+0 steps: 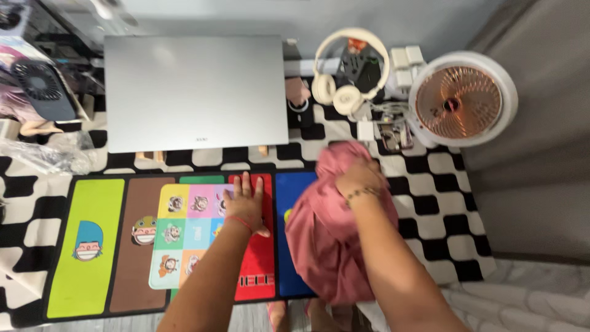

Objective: The person wipes a desk surface and several items using a pink cloth. They clean multiple colorful mousepads, a laptop, a keyboard, a computer mouse, and a tablet, moving items aside as needed to reach the desk surface.

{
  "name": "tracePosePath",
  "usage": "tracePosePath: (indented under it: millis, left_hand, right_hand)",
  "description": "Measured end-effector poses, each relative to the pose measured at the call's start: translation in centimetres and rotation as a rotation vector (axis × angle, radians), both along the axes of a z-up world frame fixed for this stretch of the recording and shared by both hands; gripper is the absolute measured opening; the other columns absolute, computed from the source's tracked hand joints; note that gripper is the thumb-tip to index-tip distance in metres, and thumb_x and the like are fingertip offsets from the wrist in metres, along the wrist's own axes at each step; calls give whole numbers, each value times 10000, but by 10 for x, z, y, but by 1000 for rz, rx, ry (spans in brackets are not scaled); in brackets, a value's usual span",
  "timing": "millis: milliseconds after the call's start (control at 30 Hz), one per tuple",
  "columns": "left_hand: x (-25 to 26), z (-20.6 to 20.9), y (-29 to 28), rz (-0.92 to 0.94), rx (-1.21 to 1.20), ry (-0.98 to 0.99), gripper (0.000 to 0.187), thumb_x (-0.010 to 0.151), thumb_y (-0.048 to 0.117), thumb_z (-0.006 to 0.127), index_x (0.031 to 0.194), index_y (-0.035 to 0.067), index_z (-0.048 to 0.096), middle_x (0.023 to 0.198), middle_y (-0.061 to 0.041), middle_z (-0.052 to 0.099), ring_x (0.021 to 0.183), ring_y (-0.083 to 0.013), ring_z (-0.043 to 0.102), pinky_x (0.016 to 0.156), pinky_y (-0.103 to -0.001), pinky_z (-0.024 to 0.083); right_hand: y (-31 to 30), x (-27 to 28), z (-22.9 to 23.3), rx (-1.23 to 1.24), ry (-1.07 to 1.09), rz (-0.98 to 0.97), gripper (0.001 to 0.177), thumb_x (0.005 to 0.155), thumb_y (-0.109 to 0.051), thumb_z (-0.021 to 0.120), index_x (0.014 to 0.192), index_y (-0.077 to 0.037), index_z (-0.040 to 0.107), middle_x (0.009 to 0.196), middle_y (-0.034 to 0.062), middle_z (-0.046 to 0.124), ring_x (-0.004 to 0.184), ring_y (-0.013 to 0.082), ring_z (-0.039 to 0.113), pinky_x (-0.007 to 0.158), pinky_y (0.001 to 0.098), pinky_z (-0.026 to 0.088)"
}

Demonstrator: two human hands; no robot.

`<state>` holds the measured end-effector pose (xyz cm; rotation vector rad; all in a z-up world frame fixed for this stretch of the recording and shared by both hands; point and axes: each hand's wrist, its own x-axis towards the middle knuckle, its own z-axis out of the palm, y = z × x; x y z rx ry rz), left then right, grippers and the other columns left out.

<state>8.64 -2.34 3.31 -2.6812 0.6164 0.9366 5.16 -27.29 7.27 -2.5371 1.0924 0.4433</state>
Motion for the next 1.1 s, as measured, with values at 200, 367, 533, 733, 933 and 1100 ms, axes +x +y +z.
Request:
tracePosePath:
  millis: [200,367,533,733,933,1100]
  left_hand:
    - [5,-35,5,-27,47,-53,1424,600,625,944,1610,101,88,1740,-197,-118,1597,-412,-48,1199,-662,171]
    - [5,-31,6,-9,5,-33,1334,625,613,931,1595,170,132,1736,-193,-77,1605,-414,-34,1220,-660,156]
    - [2,-5,2,10,9,11,1520,601,608,952,1650,198,-68,1719,-195,-111,1582,-401,-42,1206,-644,171]
    - [1,-4,1,6,12,-4,1541,580,625,952,1653,206,-72,1719,-192,-99,1585,-398,-28,1211,-641,177]
    - [2,0,0,10,26,20,1549,576,632,953,1655,210,-75,1719,-188,-121,1586,-395,-43,1215,-640,175]
    - [1,3,1,1,28,21,1546,582,637,953,1658,214,-72,1719,-184,-126,1584,-399,-57,1216,-631,172]
  right_hand:
    - [66,6,11,-143,-48,510,917,849,-580,656,1556,-76,362,1568,274,375,1434,497,380,1151,642,321]
    - [78,49,-11,33,-71,560,943,794,-615,686,1580,-278,291,1681,119,109,1522,449,111,1192,677,142]
    - [27,74,-33,37,-190,434,871,820,-562,693,1555,-262,334,1681,74,211,1553,350,164,1209,637,182]
    - [21,44,-54,-26,-322,413,942,817,-506,730,1560,-83,336,1565,176,386,1451,366,337,1200,507,269]
    - [-22,-79,-67,-158,-311,377,626,752,-377,769,1267,-63,602,1223,193,650,1179,379,599,1018,510,459]
    - [-110,-193,-45,-326,-86,-154,782,743,-606,791,1291,-69,644,1134,244,691,1010,436,675,814,523,555]
